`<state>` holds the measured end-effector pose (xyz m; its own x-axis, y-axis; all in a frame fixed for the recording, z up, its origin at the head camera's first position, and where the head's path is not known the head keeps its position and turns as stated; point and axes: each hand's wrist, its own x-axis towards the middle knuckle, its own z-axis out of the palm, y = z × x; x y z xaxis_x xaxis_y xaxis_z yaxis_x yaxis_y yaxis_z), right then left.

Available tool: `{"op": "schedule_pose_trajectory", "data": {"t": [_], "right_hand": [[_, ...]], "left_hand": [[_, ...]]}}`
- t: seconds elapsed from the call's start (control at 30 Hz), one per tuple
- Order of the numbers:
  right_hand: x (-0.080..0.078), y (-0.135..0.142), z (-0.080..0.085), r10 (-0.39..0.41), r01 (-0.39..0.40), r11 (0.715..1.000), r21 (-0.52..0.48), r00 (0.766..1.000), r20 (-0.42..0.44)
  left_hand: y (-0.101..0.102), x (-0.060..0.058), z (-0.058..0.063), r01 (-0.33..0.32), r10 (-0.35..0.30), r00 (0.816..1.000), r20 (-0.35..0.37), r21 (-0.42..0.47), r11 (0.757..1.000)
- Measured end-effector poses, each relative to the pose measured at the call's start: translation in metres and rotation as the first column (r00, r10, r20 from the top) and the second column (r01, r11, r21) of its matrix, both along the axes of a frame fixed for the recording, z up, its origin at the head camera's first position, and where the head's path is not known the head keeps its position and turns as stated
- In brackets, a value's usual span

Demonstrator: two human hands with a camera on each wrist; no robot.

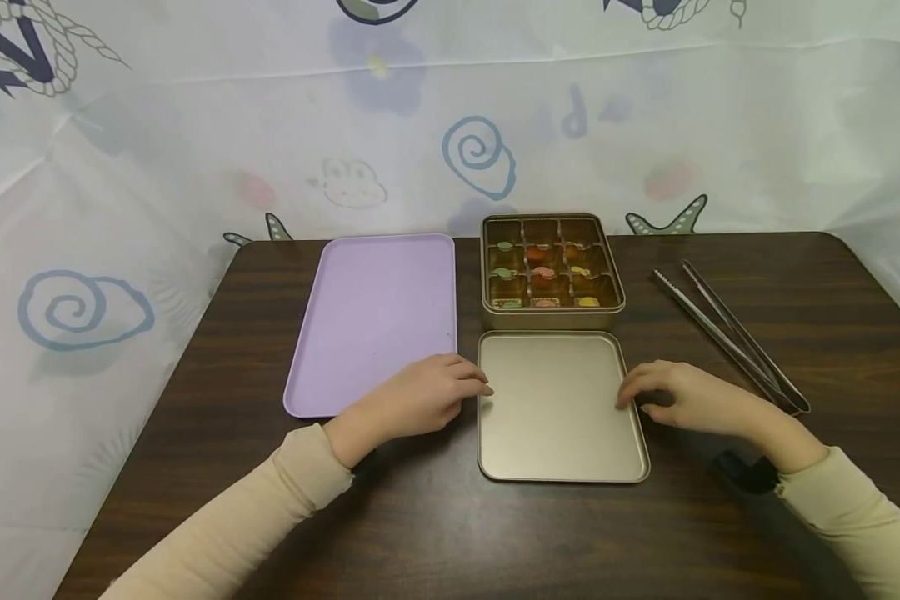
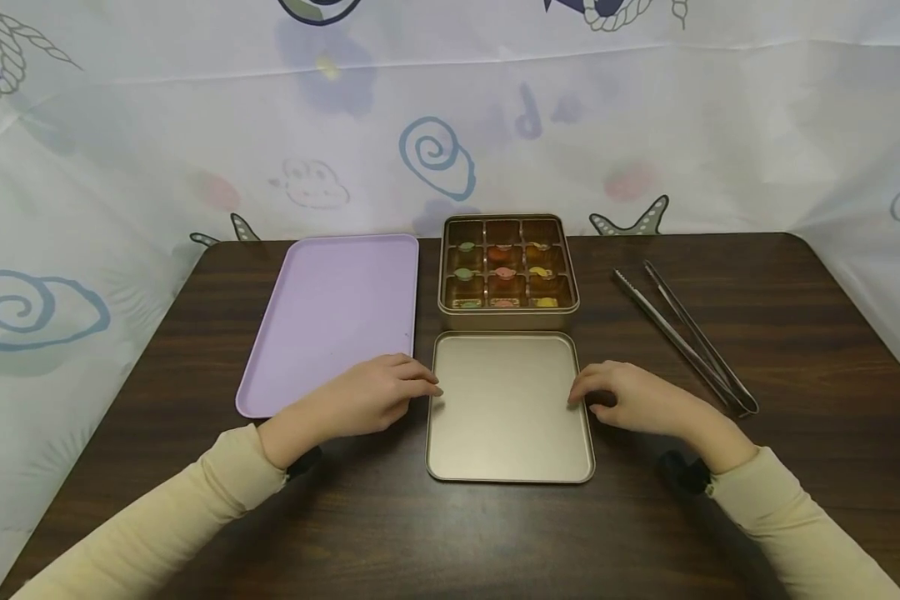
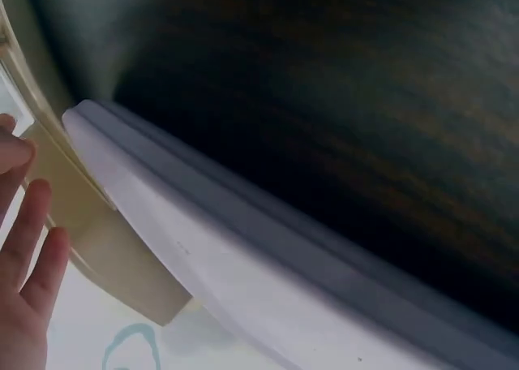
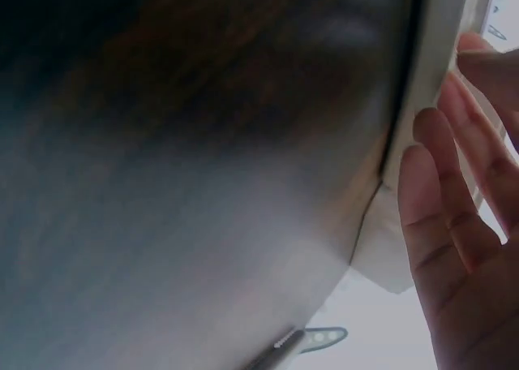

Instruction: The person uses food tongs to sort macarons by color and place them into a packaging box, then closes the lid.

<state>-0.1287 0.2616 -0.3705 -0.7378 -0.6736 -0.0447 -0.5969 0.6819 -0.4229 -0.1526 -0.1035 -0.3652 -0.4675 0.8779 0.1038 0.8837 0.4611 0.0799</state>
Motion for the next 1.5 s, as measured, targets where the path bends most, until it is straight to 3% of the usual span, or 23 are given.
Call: {"op": "schedule_pose_trajectory", "data": {"t": [0.17,0.33,0.43,0.6,0.7,0.77,0.83,0.9,1.0,1.1,1.17,1.23,1.33,1.43,1.5], "right_hand": [[-0.002,-0.002,-0.002,0.031,-0.032,0.999,0.005,0.996,0.087],[-0.002,-0.004,-0.001,0.039,-0.038,0.999,-0.015,0.993,0.108],[-0.002,-0.006,-0.001,0.055,-0.053,0.998,-0.028,0.995,0.08],[-0.003,-0.006,0.001,0.091,-0.096,0.988,-0.121,0.995,-0.046],[-0.002,-0.005,0.005,0.064,-0.079,0.98,-0.183,0.994,-0.084],[-0.002,-0.003,0.009,0.042,-0.062,0.971,-0.229,0.995,-0.092],[-0.003,-0.002,0.013,0.023,-0.053,0.96,-0.276,0.993,-0.112],[-0.003,0.0,0.018,0.007,-0.053,0.94,-0.337,0.991,-0.137],[-0.006,0.002,0.025,-0.041,-0.032,0.904,-0.426,0.986,-0.16],[-0.006,0.002,0.032,-0.129,0.051,0.86,-0.508,0.984,-0.12],[-0.007,0.0,0.036,-0.193,0.123,0.824,-0.553,0.979,-0.069],[-0.008,-0.003,0.04,-0.25,0.188,0.786,-0.588,0.968,-0.024],[-0.012,-0.009,0.044,-0.281,0.239,0.716,-0.656,0.959,0.043],[-0.018,-0.016,0.046,-0.302,0.263,0.649,-0.714,0.95,0.076],[-0.022,-0.02,0.047,-0.323,0.286,0.591,-0.754,0.941,0.104]], "left_hand": [[0.001,-0.001,-0.005,0.01,-0.011,1.0,-0.001,-0.054,0.998],[0.0,0.0,-0.005,0.021,-0.025,0.999,-0.04,-0.091,0.996],[-0.001,0.0,-0.006,0.036,-0.047,0.994,-0.095,-0.119,0.992],[-0.003,-0.003,-0.008,0.043,-0.06,0.99,-0.129,-0.125,0.991],[-0.004,-0.005,-0.006,0.052,-0.058,0.987,-0.148,-0.047,0.998],[-0.004,-0.007,-0.004,0.053,-0.042,0.99,-0.135,0.073,0.996],[-0.004,-0.009,-0.003,0.043,-0.018,0.992,-0.124,0.206,0.978],[-0.004,-0.01,-0.002,0.017,0.008,0.997,-0.072,0.34,0.94],[-0.003,-0.008,0.003,-0.069,0.064,0.998,0.028,0.471,0.879],[0.002,-0.006,0.011,-0.174,0.106,0.983,0.147,0.587,0.791],[0.007,-0.007,0.015,-0.261,0.117,0.959,0.257,0.648,0.715],[0.012,-0.009,0.019,-0.359,0.124,0.921,0.37,0.681,0.638],[0.02,-0.012,0.024,-0.525,0.146,0.831,0.537,0.67,0.524],[0.027,-0.017,0.027,-0.645,0.193,0.748,0.635,0.627,0.437],[0.031,-0.02,0.029,-0.692,0.213,0.71,0.672,0.607,0.391]]}}
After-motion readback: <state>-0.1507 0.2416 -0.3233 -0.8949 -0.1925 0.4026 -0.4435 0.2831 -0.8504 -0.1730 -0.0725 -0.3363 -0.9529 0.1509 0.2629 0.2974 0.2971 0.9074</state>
